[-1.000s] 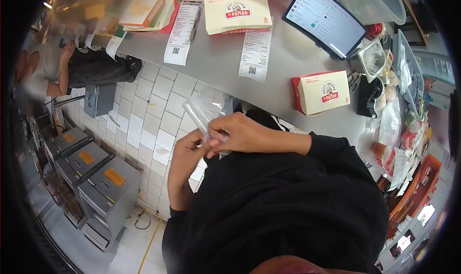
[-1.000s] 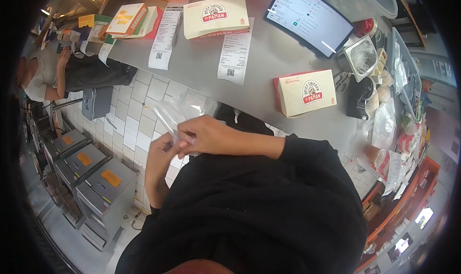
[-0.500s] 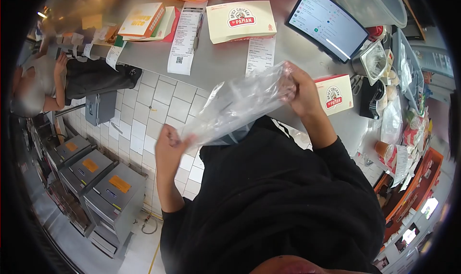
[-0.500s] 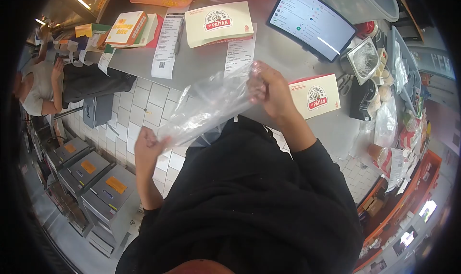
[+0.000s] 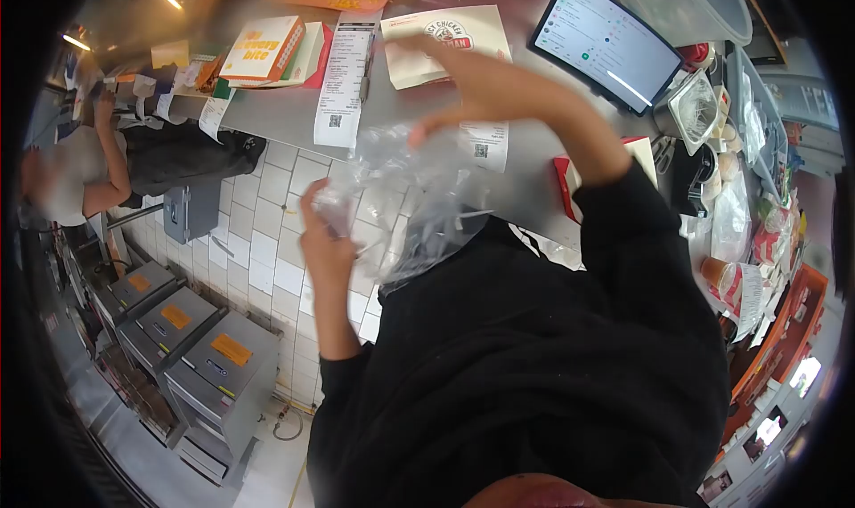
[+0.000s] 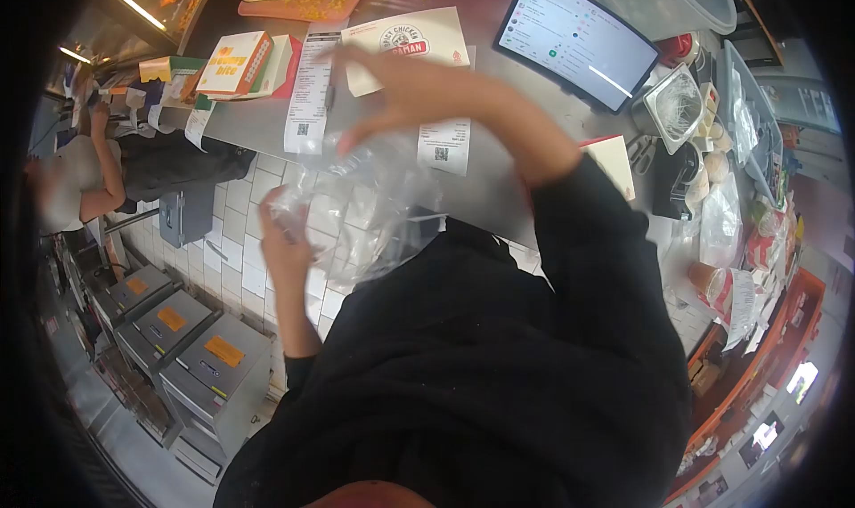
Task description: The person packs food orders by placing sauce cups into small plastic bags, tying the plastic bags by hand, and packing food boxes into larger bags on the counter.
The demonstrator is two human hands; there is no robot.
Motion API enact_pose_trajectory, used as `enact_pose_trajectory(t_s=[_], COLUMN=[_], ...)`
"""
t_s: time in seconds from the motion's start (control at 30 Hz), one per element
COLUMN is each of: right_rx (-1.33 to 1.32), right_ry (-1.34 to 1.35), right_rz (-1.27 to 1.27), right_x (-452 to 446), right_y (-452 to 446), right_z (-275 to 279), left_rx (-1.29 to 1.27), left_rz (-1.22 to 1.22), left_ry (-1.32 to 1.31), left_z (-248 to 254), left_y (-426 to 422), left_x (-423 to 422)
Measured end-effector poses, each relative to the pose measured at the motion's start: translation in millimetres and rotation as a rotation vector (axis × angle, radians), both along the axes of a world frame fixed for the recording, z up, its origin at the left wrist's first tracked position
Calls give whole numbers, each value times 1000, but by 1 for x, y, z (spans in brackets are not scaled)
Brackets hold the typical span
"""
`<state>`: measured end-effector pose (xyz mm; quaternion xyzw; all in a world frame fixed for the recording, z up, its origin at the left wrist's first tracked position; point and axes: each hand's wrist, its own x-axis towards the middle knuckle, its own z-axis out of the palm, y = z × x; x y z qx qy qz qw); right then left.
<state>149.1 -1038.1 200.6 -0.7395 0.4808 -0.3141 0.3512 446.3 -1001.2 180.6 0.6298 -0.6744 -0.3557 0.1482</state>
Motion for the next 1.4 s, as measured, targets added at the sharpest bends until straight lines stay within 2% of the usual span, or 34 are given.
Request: enact_pose_trajectory(t_s=[0.03,0.07,0.1,0.13,0.17,0.2,0.23,0.3,0.33,0.37,0.4,0.47,0.5,0.57,0.6,0.63,0.67,0.73,0.77,0.8,0.83,0.9,0.93,0.97,1.03,1.07,1.13,1.17,1.27,1.3,1.33,1.4], right_rx=[-129,-141,-148,-153,-99,-43,-47,141,-2,-8,-465,-671,-416,-431,-239,-50,2,56,66,77,78,87,-111,-106,72,198,171,143,149,175,320,325], right_ry=[205,610,1014,1012,948,884,882,627,490,491,215,-120,-138,-340,-441,-539,-495,-457,-145,167,164,568,623,627,692,585,614,637,929,1084,1185,1097], right_rz=[-59,-84,-107,-108,-100,-89,-87,-208,-244,-244,-675,-742,-404,-280,-202,-123,-35,42,90,136,126,141,0,-18,81,114,76,47,-20,-23,64,50], right_x=[-18,-28,-34,-38,-41,-42,-44,-56,-57,-43,-5,-6,-29,-1,15,29,37,47,47,48,48,48,53,50,36,25,17,14,26,30,37,33], right_y=[-26,-43,-54,-64,-72,-77,-79,-81,-72,-71,-63,-28,-1,37,55,69,77,90,96,100,102,105,110,112,106,103,103,104,105,102,94,86], right_z=[-26,-52,-73,-83,-89,-92,-86,-69,-50,-36,2,22,20,35,34,30,27,16,8,4,7,17,3,1,41,64,76,77,40,33,42,36], left_rx=[72,262,259,276,290,248,244,354,325,320,368,466,472,616,626,495,362,406,604,436,332,280,284,242,273,280,418,421,245,251,204,137], left_rz=[138,103,102,57,12,117,121,290,346,345,409,436,425,334,467,389,325,101,-254,-44,157,-107,-249,-319,-148,-159,31,19,-66,-76,-168,-420], left_ry=[135,163,162,293,424,640,639,909,938,941,1021,1123,1122,1272,1341,1289,1231,1309,1539,1289,1005,854,783,687,910,914,725,726,1184,1186,1214,1289], left_z=[19,35,33,27,21,15,20,37,38,35,31,27,27,26,17,24,32,48,48,62,76,64,65,72,61,59,56,59,99,112,122,119], left_y=[-4,-8,-10,-13,-13,-11,-9,-8,-7,-7,-6,-3,-2,-1,-3,-2,-1,-14,-31,-21,-10,-5,-4,2,-12,-17,-28,-29,-25,-17,-9,-7], left_x=[1,9,20,33,41,34,25,2,-12,-24,-35,-49,-51,-49,-47,-43,-39,-10,19,2,-14,-10,-14,-19,-17,-24,-41,-42,-55,-66,-75,-79])
